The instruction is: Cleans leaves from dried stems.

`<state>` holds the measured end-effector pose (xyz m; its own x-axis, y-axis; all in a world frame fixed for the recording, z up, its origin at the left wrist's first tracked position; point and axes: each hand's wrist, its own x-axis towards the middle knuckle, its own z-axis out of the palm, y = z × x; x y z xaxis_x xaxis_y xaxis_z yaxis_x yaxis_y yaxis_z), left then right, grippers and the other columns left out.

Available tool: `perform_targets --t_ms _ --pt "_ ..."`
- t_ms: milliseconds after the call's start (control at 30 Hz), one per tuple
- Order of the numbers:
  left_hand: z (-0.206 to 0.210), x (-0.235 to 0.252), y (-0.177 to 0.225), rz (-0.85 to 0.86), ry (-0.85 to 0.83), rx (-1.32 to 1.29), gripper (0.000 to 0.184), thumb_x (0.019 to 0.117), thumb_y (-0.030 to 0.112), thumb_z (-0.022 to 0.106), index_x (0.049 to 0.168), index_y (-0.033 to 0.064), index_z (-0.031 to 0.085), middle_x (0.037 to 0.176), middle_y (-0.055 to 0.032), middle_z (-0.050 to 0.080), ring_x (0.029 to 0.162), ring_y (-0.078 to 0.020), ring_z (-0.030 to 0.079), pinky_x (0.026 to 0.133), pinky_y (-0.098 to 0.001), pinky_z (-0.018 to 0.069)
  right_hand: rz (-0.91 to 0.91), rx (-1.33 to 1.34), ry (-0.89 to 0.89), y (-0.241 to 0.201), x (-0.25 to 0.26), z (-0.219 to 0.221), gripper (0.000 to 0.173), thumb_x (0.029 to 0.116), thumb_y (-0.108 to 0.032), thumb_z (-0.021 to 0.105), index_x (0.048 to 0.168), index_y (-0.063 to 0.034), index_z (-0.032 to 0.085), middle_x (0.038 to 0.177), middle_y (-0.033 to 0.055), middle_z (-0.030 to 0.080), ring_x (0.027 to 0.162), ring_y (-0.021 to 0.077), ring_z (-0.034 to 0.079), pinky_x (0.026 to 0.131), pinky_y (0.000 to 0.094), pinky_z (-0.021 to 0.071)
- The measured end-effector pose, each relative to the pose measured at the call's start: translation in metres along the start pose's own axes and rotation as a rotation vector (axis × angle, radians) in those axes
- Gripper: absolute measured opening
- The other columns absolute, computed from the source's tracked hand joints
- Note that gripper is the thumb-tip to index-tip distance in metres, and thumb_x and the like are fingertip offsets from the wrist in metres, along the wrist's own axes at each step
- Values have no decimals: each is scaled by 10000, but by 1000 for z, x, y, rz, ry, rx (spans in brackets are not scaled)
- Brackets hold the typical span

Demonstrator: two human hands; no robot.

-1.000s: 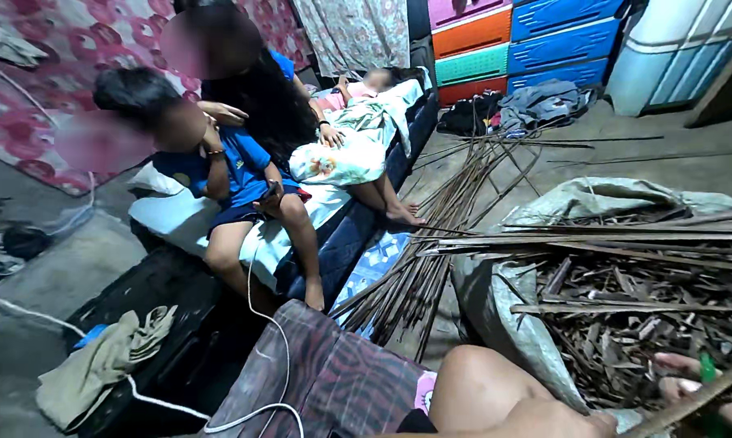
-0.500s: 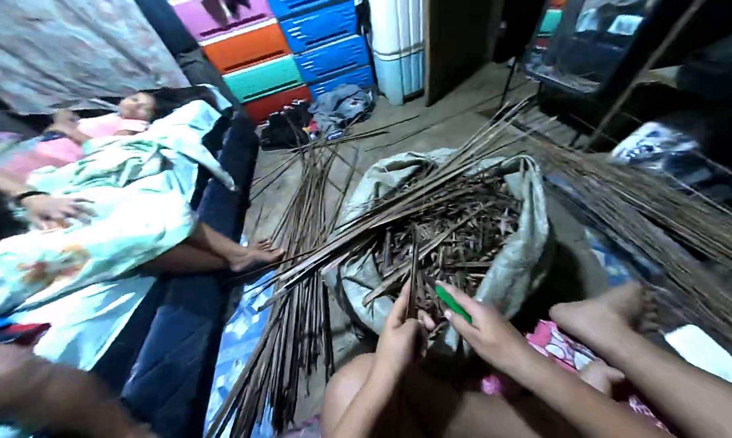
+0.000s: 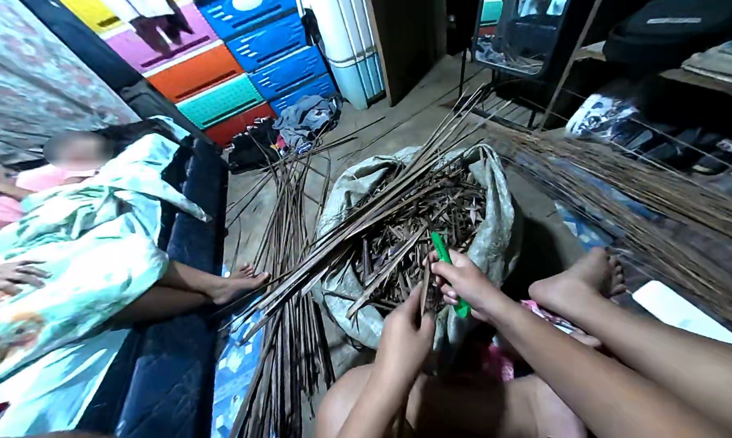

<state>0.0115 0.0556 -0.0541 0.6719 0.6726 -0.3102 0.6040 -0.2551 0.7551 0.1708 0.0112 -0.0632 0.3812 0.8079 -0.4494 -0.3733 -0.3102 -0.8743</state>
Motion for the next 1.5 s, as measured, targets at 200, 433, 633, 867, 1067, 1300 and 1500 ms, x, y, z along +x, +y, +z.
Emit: perform_targets --t_ms 200,433,633,867,1067,1300,1500 --pt "-4 40 0 -70 39 59 418 1089 191 410 1452 61 571 900 -128 700 772 -226 656 761 -428 542 -86 -906 -89 -2 -26 -5 426 1055 -143 481 1471 -54 465 1180 228 660 1031 369 673 906 562 530" --pt "-3 45 -5 -181 2 157 408 1112 232 329 1192 16 666 918 -149 688 854 -288 678 809 -502 540 9 -1409 -105 -1 -38 13 459 1079 -175 437 1533 -114 452 1286 214 659 1123 415 681 910 575 543" --pt "-2 47 -11 -174 36 162 430 1118 251 315 1177 16 670 909 -155 685 858 -297 681 806 -515 539 -32 -1423 -34 11 -32 19 337 1107 -265 415 1309 -39 563 1070 215 709 1025 405 718 830 550 570" --pt "-2 47 -17 -201 9 158 466 1119 236 339 1539 88 477 1096 -204 710 985 -330 690 923 -523 525 41 -1441 62 10 25 8 370 1113 -261 400 1374 -33 529 1165 253 694 1106 441 690 891 603 541" --pt "-5 49 -27 -216 36 102 444 1107 229 376 1484 68 547 1077 -202 717 975 -324 693 912 -522 528 16 -1388 -8 -6 16 5 344 1105 -273 414 1325 -42 544 1107 245 700 1063 441 695 867 612 536" --pt "-11 44 -20 -241 36 151 435 1107 206 358 1466 60 558 1035 -198 705 955 -331 683 883 -523 528 4 -1304 -250 13 -8 14 308 1094 -265 431 1255 -45 573 1004 217 695 981 401 699 828 584 536" --pt "-10 44 -22 -224 42 143 454 1128 238 348 1509 48 504 1157 -225 704 1080 -353 686 976 -531 511 -143 -1484 -42 26 16 12 320 1090 -246 467 1274 -16 591 1067 245 711 1025 440 712 828 590 554"
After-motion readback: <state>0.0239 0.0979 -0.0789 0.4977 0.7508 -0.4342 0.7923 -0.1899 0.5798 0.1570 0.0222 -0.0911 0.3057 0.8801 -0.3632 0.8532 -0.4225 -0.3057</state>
